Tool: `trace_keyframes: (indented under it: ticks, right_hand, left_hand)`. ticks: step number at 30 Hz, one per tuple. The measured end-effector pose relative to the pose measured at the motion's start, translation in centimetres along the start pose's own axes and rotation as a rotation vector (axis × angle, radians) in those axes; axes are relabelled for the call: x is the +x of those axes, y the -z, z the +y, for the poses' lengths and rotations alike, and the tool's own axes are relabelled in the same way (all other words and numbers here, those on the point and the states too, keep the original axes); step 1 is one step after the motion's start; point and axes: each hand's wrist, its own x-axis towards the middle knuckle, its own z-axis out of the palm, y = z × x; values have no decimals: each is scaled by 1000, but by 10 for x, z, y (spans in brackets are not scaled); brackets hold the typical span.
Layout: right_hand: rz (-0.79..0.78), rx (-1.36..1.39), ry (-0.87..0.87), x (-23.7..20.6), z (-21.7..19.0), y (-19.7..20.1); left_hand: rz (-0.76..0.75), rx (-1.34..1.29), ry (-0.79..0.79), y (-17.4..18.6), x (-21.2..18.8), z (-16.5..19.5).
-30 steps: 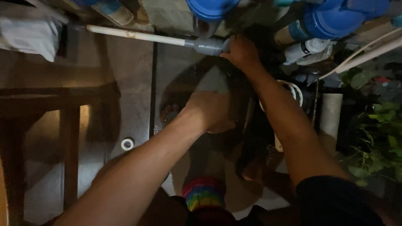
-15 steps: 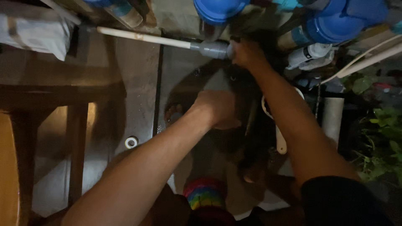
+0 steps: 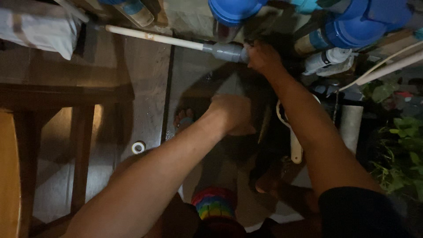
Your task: The person unscrews a blue valve from a pipe, removes a small plastic piece, and then wraps the pipe threads with white tape. They then place the tape roll on a nearby table.
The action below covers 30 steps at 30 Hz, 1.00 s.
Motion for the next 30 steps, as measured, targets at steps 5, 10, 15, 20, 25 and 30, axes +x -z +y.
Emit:
trace_keyframes:
  ticks: [5, 10, 15, 20, 25, 30]
  right_hand:
    - [-69, 17, -57, 1, -3, 5]
    - [-125, 30, -74, -3, -3, 8]
    - [52, 42, 41, -4, -6, 3]
    - [40, 16, 117, -4, -4, -1]
    - [95, 109, 144, -8, 6, -10]
    - [354, 1, 298, -6, 6, -12]
  left_hand:
    - [25, -81, 26, -3, 1, -3]
    - [22, -3, 8, -4, 3, -4]
    - [-8, -24, 18, -5, 1, -5]
    - [45, -28, 33, -5, -3, -7]
    - [-23, -42, 57, 0, -2, -8]
    - [-9, -98, 47, 0, -2, -8]
